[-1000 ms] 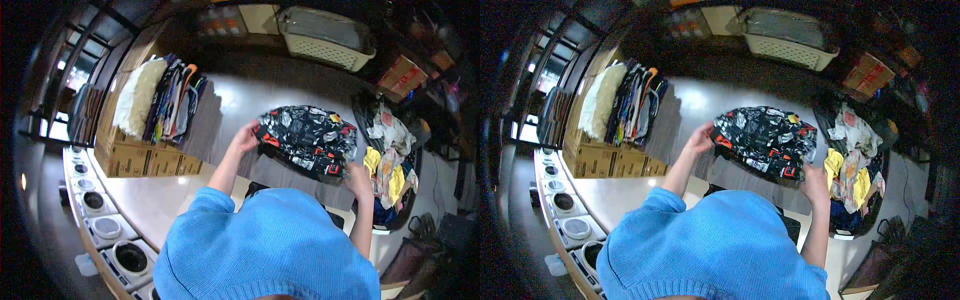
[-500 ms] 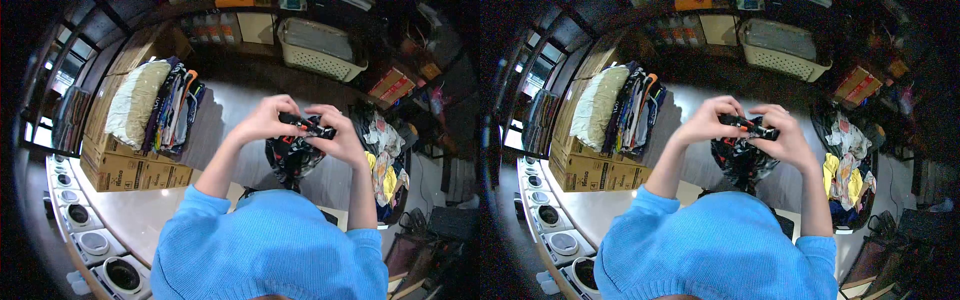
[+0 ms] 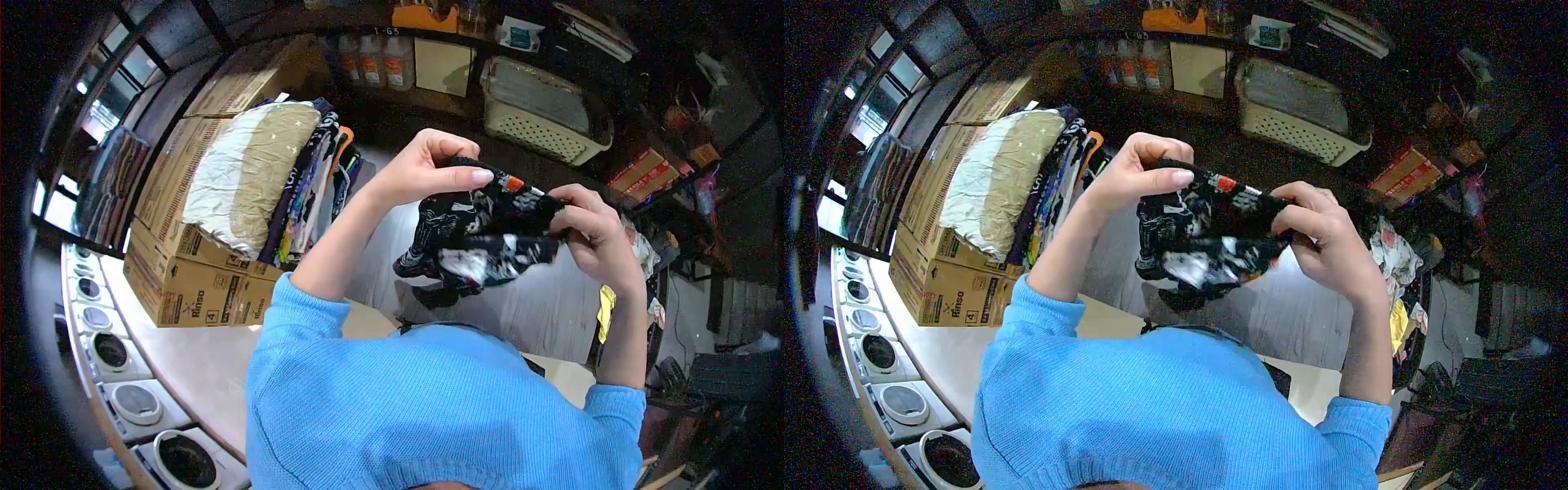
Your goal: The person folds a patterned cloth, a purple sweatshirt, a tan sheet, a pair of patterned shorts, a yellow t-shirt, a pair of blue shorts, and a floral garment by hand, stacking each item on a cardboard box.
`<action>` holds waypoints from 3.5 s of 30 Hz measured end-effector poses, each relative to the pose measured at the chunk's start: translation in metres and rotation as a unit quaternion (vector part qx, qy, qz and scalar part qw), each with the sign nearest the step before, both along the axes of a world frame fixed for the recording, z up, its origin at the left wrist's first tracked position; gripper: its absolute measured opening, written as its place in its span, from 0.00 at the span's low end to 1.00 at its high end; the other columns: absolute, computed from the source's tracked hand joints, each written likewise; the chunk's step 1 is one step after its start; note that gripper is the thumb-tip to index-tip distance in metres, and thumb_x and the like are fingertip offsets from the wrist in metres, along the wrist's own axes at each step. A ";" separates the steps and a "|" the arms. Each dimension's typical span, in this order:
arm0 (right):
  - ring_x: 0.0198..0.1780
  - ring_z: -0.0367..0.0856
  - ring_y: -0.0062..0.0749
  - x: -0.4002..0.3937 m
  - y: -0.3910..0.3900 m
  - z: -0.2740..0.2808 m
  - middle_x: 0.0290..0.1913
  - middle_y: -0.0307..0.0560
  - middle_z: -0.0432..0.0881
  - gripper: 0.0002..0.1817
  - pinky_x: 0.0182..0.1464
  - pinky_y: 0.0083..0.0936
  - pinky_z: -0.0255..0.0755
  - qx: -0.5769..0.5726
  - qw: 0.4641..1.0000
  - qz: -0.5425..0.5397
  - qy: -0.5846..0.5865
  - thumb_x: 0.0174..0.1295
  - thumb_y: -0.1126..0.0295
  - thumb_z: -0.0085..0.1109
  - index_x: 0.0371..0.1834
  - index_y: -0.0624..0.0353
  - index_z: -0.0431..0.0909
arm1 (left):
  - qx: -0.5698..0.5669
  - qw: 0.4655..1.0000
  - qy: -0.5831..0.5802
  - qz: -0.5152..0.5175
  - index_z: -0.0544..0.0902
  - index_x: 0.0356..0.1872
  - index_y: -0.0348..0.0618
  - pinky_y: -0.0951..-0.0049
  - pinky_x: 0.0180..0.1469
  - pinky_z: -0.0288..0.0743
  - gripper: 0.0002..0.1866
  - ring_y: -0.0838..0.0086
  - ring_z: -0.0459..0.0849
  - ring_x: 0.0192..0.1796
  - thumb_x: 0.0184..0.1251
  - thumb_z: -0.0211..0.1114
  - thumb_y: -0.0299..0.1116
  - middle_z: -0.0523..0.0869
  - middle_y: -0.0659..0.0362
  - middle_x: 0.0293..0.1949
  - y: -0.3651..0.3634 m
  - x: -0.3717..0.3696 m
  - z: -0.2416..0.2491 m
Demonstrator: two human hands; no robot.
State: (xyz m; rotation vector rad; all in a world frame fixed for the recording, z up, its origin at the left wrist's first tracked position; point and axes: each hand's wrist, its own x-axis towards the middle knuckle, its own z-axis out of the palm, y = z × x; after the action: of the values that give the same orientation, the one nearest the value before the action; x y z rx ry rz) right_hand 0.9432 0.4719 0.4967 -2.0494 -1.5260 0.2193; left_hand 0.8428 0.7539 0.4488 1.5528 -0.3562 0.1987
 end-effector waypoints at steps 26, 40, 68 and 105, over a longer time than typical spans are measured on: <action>0.44 0.84 0.41 0.031 0.028 0.028 0.43 0.60 0.84 0.30 0.49 0.27 0.74 -0.047 0.999 0.006 -0.004 0.40 0.90 0.46 0.51 0.62 0.80 | 0.675 0.681 -0.041 0.281 0.81 0.50 0.46 0.30 0.74 0.40 0.18 0.63 0.70 0.70 0.59 0.56 0.18 0.81 0.54 0.55 0.088 -0.013 0.033; 0.46 0.85 0.49 0.062 -0.029 -0.026 0.49 0.55 0.86 0.28 0.52 0.40 0.78 -0.306 0.942 0.052 -0.124 0.44 0.81 0.54 0.54 0.59 0.83 | 0.657 0.733 -0.008 0.178 0.87 0.37 0.37 0.44 0.74 0.52 0.18 0.61 0.69 0.70 0.45 0.55 0.14 0.84 0.63 0.57 0.080 -0.015 0.001; 0.32 0.76 0.15 0.137 -0.038 0.005 0.30 0.36 0.84 0.11 0.36 0.18 0.70 0.102 0.979 -0.156 0.085 0.57 0.72 0.67 0.40 0.69 0.84 | 0.360 0.891 0.025 0.275 0.78 0.51 0.37 0.69 0.48 0.76 0.21 0.71 0.81 0.43 0.53 0.67 0.20 0.81 0.56 0.38 0.078 0.003 0.026; 0.52 0.82 0.49 -0.037 -0.104 -0.290 0.41 0.58 0.85 0.19 0.61 0.44 0.69 -0.358 0.929 -0.033 0.092 0.48 0.58 0.62 0.37 0.61 0.86 | 0.410 0.789 0.448 -0.093 0.77 0.56 0.44 0.57 0.50 0.78 0.29 0.55 0.86 0.46 0.49 0.71 0.35 0.86 0.49 0.43 -0.044 -0.138 -0.249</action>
State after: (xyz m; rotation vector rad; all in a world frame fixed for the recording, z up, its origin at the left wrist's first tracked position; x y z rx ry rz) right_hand 0.9065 0.3675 0.2068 -2.5197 -1.3708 1.0418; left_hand 0.7048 0.7096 0.1996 2.2328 0.2198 -0.9663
